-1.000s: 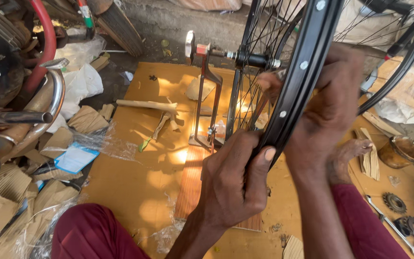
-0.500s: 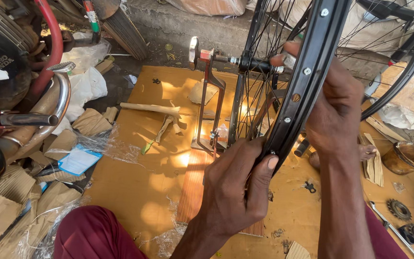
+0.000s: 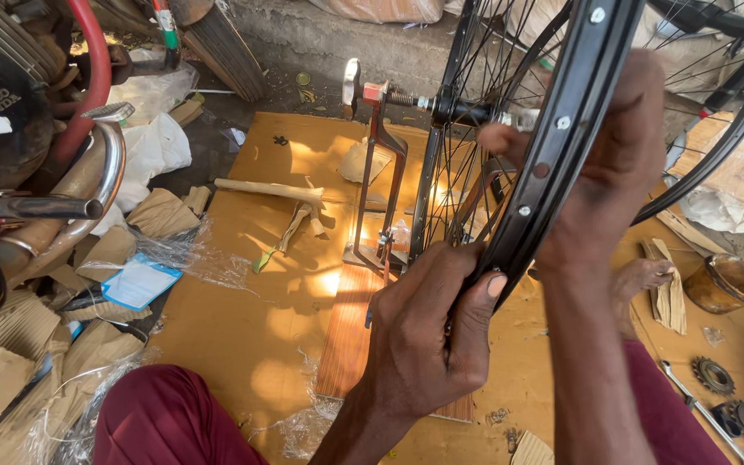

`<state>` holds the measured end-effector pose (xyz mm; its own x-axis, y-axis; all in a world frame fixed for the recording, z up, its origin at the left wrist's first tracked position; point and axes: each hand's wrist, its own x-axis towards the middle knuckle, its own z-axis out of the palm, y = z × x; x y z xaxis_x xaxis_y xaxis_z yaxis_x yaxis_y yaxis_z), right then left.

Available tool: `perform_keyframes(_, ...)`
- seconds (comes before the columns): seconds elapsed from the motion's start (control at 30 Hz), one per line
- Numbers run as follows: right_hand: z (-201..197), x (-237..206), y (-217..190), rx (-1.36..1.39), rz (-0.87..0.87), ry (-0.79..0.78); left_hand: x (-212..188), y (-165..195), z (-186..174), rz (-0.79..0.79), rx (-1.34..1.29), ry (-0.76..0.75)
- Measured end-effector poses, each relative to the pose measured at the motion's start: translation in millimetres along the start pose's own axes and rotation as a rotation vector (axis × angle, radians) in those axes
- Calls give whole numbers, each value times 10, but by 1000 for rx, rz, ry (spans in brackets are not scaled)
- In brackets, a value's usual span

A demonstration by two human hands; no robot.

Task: The person sits on the floor and uses a metal ring to repeatedly tap and adjust the rim of a bicycle wheel mounted on a truing stand. The person rotates the wheel to access different sections and continues tapping the rim along its circumference.

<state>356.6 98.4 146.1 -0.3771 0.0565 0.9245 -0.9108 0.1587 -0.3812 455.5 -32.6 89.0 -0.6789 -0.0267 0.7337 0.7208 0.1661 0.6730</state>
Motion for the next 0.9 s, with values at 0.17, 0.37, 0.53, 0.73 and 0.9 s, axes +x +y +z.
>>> perform_keyframes(0.17, 100, 45, -30, -601, -369, 156, -6, -3, -36, -13, -15, -18)
perform_keyframes(0.37, -410, 250, -284, -38, 187, -430, -19, 22, -61, 27, -29, -10)
perform_keyframes(0.53, -232, 122, -364, -152, 150, -263, -50, -47, -11, 2, -46, 3)
perform_keyframes(0.73, 58, -180, -280, -300, -45, 57, -16, 5, -3, -23, -50, -36)
perform_keyframes(0.9, -250, 17, -283, -122, 175, 103, 127, 160, -5, -13, -54, 90)
